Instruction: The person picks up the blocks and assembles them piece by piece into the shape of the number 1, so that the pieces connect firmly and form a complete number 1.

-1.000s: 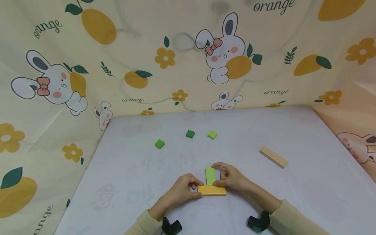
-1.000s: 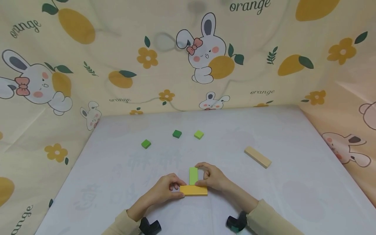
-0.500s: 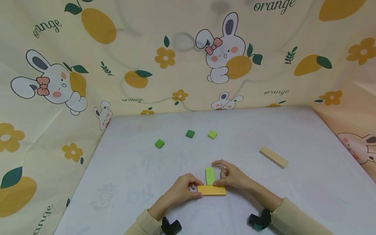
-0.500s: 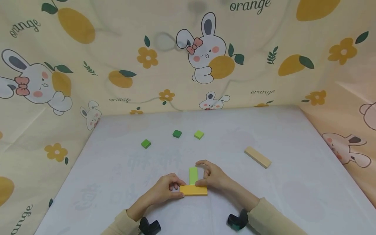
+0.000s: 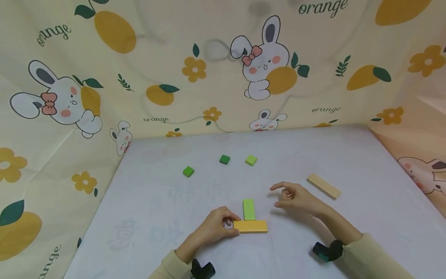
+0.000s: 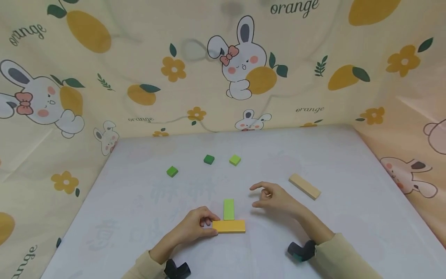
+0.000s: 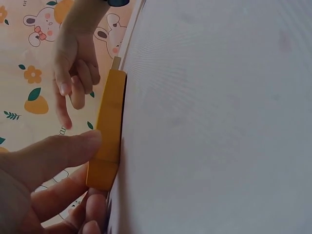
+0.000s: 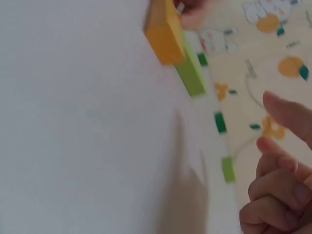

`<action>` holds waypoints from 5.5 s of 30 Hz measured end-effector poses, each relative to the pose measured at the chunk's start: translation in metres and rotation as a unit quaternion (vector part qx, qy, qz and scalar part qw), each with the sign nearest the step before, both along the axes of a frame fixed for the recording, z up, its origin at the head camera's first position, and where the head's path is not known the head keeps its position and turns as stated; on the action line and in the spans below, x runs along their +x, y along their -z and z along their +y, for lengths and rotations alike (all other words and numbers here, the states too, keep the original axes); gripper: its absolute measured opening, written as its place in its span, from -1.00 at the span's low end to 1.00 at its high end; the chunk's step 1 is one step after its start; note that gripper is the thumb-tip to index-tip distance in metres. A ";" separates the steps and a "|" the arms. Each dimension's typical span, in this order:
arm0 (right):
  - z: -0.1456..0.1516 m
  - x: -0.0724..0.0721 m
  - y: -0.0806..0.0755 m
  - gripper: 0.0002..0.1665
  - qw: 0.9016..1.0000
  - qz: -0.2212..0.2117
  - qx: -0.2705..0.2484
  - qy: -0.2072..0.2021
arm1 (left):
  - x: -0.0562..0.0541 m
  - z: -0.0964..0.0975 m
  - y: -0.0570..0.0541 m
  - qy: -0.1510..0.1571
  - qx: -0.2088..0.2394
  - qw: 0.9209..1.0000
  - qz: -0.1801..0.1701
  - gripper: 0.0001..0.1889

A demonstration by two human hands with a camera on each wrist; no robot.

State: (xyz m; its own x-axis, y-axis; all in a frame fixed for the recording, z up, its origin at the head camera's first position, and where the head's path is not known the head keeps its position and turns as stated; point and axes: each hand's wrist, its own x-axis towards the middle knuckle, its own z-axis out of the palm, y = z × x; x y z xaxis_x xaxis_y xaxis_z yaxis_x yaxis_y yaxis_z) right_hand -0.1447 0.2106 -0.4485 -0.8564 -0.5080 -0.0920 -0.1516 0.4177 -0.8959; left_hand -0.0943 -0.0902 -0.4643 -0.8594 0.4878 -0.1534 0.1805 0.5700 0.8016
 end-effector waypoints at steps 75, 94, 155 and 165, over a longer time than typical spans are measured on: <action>0.157 -0.027 0.010 -0.09 0.993 0.071 0.063 -0.076 | 0.002 0.000 -0.002 0.001 0.011 1.000 0.002 -0.72; 0.148 -0.034 0.001 0.11 0.989 0.017 0.138 -0.053 | 0.002 -0.001 -0.002 -0.004 0.009 1.000 -0.005 -0.72; 0.074 -0.011 0.007 0.02 0.986 0.156 0.049 0.017 | 0.002 -0.002 0.001 -0.011 0.031 0.999 0.003 -0.71; 0.056 -0.013 0.005 0.02 0.986 0.161 0.035 0.009 | 0.002 -0.002 0.001 -0.009 0.034 0.999 -0.001 -0.71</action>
